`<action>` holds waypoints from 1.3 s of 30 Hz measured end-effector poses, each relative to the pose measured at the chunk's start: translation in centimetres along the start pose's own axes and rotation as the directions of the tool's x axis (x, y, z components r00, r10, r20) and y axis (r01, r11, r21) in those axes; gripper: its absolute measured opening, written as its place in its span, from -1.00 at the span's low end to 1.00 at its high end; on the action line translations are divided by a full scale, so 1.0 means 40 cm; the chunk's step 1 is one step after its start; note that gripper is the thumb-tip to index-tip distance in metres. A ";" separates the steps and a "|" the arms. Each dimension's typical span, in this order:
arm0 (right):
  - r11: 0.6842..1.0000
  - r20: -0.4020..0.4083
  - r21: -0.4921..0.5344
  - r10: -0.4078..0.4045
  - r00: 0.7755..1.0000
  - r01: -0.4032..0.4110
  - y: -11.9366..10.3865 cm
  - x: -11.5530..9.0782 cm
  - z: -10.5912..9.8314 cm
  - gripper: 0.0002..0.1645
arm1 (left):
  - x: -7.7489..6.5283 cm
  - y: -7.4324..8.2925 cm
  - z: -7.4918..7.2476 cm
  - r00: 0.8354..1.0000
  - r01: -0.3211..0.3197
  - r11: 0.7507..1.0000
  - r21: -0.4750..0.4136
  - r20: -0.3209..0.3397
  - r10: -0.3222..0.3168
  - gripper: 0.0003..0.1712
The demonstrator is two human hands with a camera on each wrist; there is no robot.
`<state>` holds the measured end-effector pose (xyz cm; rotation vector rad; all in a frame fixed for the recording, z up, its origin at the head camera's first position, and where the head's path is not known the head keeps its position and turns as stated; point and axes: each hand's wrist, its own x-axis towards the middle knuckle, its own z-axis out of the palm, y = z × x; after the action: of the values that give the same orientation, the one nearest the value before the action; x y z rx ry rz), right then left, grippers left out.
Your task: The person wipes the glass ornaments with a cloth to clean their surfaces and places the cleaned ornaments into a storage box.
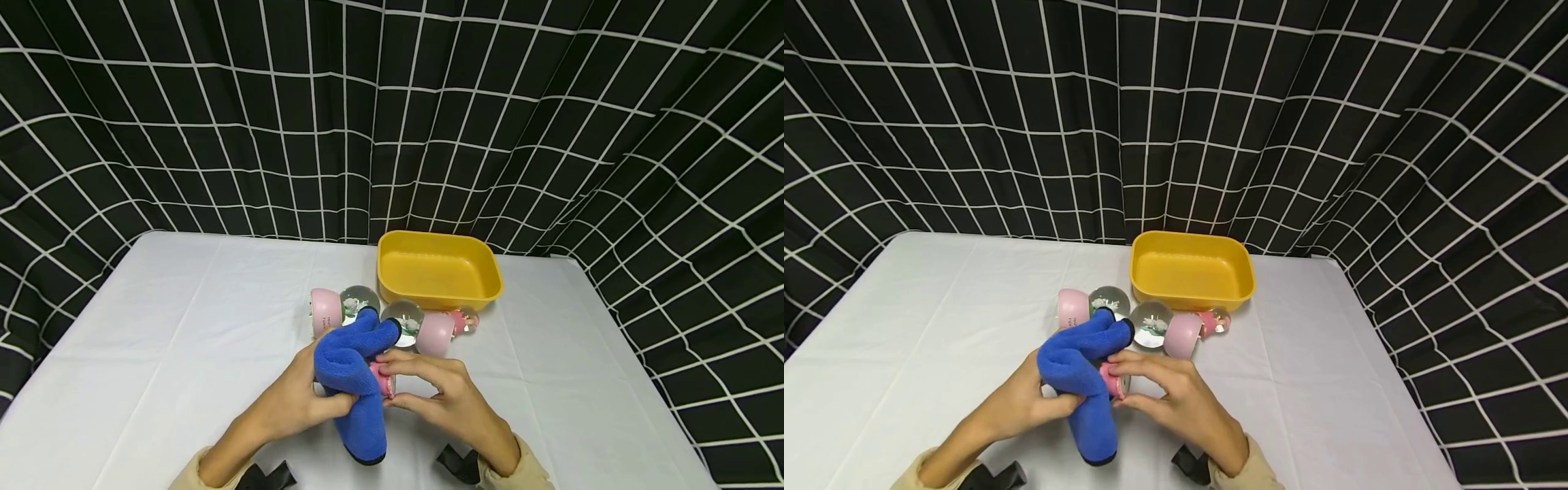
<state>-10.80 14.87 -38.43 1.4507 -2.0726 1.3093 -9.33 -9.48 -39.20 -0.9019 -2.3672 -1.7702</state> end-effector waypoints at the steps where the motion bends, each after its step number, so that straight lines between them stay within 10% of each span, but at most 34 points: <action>1: 1.000 0.005 -0.001 -0.013 1.000 0.013 0.000 0.001 0.000 -0.51 | 0.001 -0.001 0.000 1.000 0.010 1.000 -0.001 0.010 -0.010 -0.18; 18: 0.995 0.034 0.018 -0.101 0.994 0.100 0.006 0.003 0.008 -0.59 | 0.000 -0.009 0.003 0.991 -0.072 0.996 -0.048 -0.113 0.066 -0.49; 39: 0.979 -0.075 0.143 -0.134 0.988 0.143 0.013 0.009 -0.004 -0.46 | -0.006 -0.022 -0.026 0.968 -0.096 0.956 -0.279 0.199 0.155 -0.14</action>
<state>-11.45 14.85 -38.37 1.5600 -1.8316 1.4595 -9.87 -10.66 -39.67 -1.3156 -2.1580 -2.0678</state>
